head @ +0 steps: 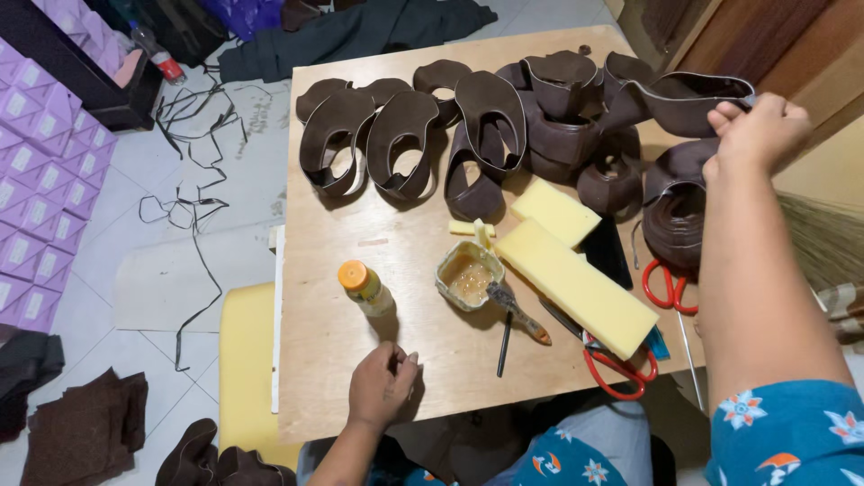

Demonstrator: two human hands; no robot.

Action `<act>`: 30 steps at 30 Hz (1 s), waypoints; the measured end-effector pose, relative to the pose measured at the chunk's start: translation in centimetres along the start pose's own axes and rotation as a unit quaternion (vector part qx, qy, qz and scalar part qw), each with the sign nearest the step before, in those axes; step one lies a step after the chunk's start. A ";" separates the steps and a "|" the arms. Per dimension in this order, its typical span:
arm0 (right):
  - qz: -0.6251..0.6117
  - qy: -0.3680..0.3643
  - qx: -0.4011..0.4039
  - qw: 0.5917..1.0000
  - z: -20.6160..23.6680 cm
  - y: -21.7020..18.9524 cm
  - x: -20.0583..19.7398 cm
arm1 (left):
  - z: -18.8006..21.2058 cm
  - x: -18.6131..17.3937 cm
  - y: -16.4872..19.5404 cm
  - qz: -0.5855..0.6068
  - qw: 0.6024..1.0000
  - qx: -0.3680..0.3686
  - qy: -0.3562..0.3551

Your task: The person applies glue to the inner edge of a brown shoe upper using a brush, then inserts a yellow foam piece into the opening and presses it into place. The person repeats this process with another shoe upper, handling glue, foam, and shoe parts throughout.

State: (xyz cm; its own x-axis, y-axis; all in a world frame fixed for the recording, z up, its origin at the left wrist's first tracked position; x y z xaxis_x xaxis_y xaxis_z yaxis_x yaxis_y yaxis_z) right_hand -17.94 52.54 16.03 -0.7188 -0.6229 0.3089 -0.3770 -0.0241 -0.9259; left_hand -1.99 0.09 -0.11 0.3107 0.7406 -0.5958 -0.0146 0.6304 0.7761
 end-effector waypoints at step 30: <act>0.222 -0.391 0.115 0.886 5.6 8.9 11.4 | -5.3 1.8 1.8 0.040 0.999 -0.013 -0.021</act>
State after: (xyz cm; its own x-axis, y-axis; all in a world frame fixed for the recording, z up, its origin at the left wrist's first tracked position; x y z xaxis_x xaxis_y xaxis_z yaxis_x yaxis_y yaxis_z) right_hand -26.21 40.82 10.06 -0.1071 -0.9599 -0.2589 0.0347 0.2567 -0.9659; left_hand -6.46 3.77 -0.86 0.3477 0.7781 -0.5231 -0.0650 0.5765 0.8145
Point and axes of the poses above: each hand's wrist, its own z-axis away from the middle knuckle, its own x-axis out of the palm, y = z × x, the point moved 2 cm from there along -z, towards the middle knuckle, and after that the axes turned 14 degrees about -y, right-handed, at the moved point
